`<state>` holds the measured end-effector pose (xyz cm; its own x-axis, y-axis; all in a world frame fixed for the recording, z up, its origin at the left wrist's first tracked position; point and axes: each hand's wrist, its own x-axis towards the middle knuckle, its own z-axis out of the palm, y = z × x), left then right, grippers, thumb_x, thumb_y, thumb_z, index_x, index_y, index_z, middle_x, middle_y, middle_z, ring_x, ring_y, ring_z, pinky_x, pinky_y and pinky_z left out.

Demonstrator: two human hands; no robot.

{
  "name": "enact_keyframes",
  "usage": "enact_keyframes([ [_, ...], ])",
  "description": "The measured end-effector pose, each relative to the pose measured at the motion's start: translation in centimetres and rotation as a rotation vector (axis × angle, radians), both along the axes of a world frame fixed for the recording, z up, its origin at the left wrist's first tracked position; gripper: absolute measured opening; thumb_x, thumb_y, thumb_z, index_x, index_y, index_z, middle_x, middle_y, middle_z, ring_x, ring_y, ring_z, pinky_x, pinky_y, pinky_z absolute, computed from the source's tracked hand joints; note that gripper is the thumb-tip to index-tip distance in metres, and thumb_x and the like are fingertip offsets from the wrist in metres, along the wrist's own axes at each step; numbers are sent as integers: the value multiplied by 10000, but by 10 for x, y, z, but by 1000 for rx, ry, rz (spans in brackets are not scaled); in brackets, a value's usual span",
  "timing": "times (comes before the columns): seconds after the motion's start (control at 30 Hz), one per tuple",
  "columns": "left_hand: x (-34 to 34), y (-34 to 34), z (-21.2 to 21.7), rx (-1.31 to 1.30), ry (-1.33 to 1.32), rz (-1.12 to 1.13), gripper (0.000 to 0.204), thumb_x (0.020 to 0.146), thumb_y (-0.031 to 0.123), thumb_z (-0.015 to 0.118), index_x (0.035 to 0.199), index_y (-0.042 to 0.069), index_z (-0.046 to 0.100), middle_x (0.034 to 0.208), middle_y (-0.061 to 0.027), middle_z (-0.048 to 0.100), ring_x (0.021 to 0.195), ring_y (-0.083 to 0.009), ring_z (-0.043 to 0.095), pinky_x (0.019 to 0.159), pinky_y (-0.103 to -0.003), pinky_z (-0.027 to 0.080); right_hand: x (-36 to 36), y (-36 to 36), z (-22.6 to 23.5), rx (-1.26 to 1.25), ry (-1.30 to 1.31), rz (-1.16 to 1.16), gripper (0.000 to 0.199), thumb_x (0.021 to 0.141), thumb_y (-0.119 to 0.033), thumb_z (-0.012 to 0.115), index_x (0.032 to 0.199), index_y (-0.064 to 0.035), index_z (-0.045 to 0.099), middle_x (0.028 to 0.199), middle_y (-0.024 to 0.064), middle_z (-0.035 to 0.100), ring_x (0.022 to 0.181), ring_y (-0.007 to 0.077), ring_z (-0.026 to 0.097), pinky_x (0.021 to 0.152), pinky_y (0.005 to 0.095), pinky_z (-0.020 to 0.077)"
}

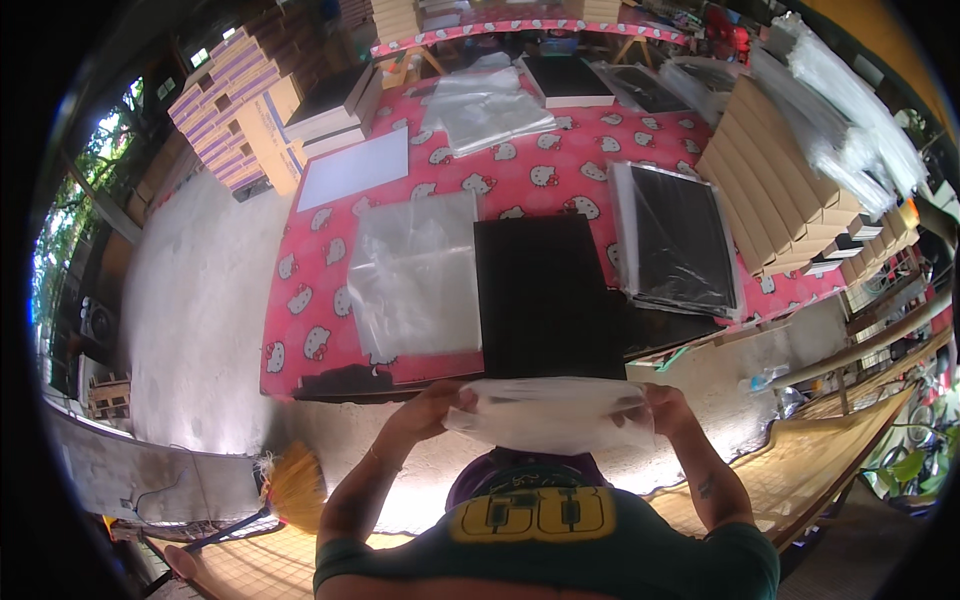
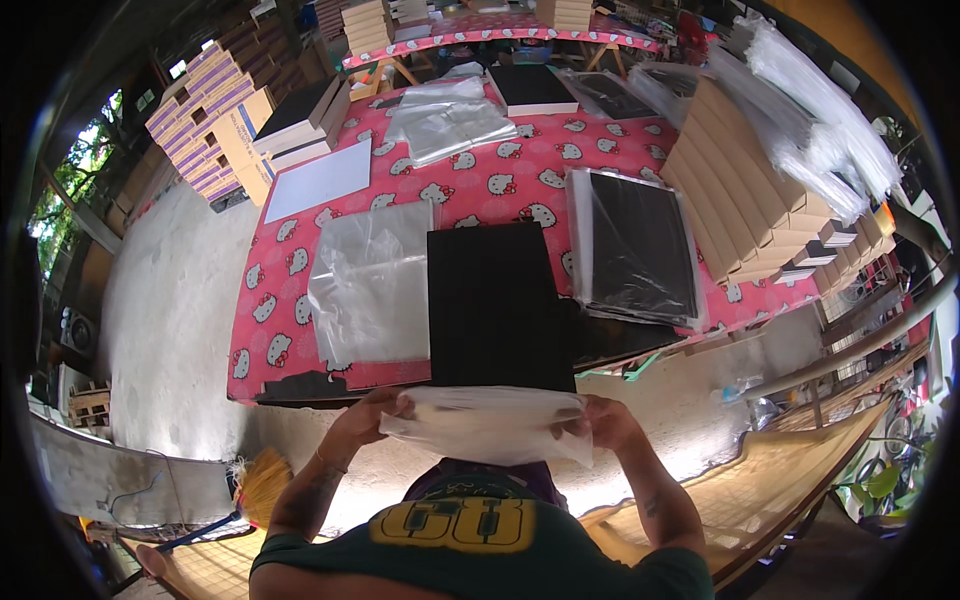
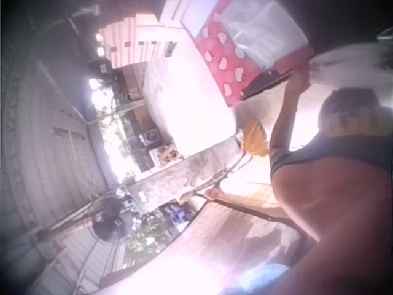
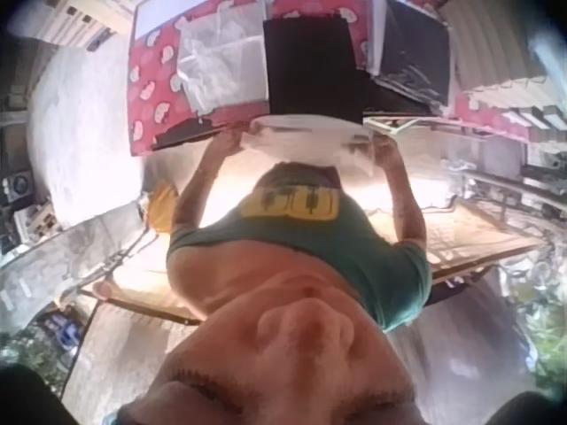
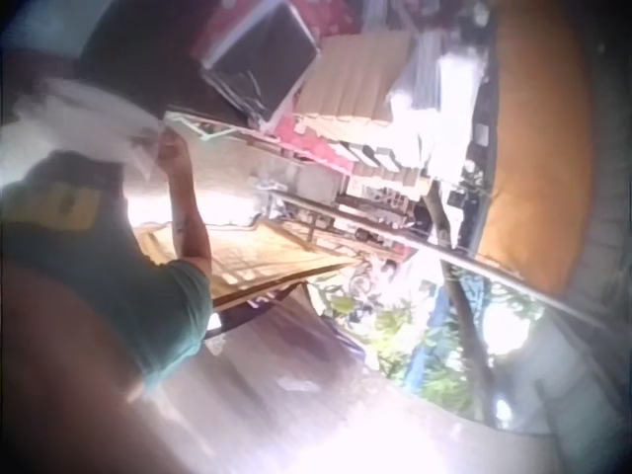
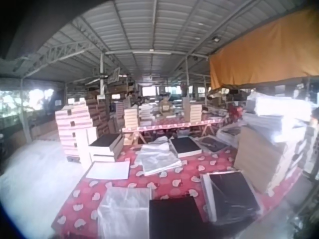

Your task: The person places black boards into plastic bags and stacks them on a table, handling one board at a time by hand.

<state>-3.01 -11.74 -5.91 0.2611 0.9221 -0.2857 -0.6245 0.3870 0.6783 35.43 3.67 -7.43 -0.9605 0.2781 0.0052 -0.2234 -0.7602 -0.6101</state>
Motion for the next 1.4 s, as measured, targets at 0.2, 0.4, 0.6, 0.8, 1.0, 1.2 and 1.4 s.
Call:
enact_keyframes([
  [0.2,44,0,29,-31,-59,274,161,861,115,602,988,34,547,873,-18,585,841,-133,585,812,-316,482,18,-19,-8,598,-743,182,423,779,-123,643,1173,15,571,1005,104,629,997,190,554,917,313,404],
  [0.4,80,-15,-38,32,849,389,146,838,12,546,901,48,420,660,-77,544,538,-98,526,463,-243,436,-4,-38,-52,988,-1029,-885,317,837,21,475,1143,-33,539,753,45,537,623,109,501,554,279,452],
  [0.6,104,-11,-47,-200,971,504,446,827,8,490,1273,24,494,654,-108,581,555,-135,551,535,-315,449,-32,-45,-53,960,-1108,-1064,351,814,76,427,1136,-6,539,761,69,535,630,130,525,569,255,450],
  [0.8,96,-26,-62,157,1241,555,350,857,6,479,1187,21,592,701,-125,622,521,-141,572,496,-299,470,-31,-55,-24,843,-1074,-999,389,748,124,430,1068,-28,591,1046,148,537,782,248,603,658,318,511],
  [1.0,105,-15,-40,-4,1122,407,186,822,48,591,990,-28,611,906,-199,673,822,-261,676,708,-341,516,-11,-40,-55,876,-1087,-1171,502,761,134,398,1211,-60,507,1170,145,453,941,262,571,595,279,514],
  [1.2,114,-6,-69,95,946,259,232,824,45,628,1025,-14,528,960,-187,661,885,-263,667,721,-337,512,-3,-25,-57,851,-1260,-1284,459,865,97,415,1282,-84,479,1178,143,484,913,215,579,551,263,495],
  [1.4,117,1,-64,85,886,380,223,830,7,614,1028,-7,513,912,-151,656,813,-178,635,693,-297,497,10,-14,-39,647,-1118,-1197,314,813,90,448,1081,-32,558,910,95,614,658,118,563,520,234,453],
])
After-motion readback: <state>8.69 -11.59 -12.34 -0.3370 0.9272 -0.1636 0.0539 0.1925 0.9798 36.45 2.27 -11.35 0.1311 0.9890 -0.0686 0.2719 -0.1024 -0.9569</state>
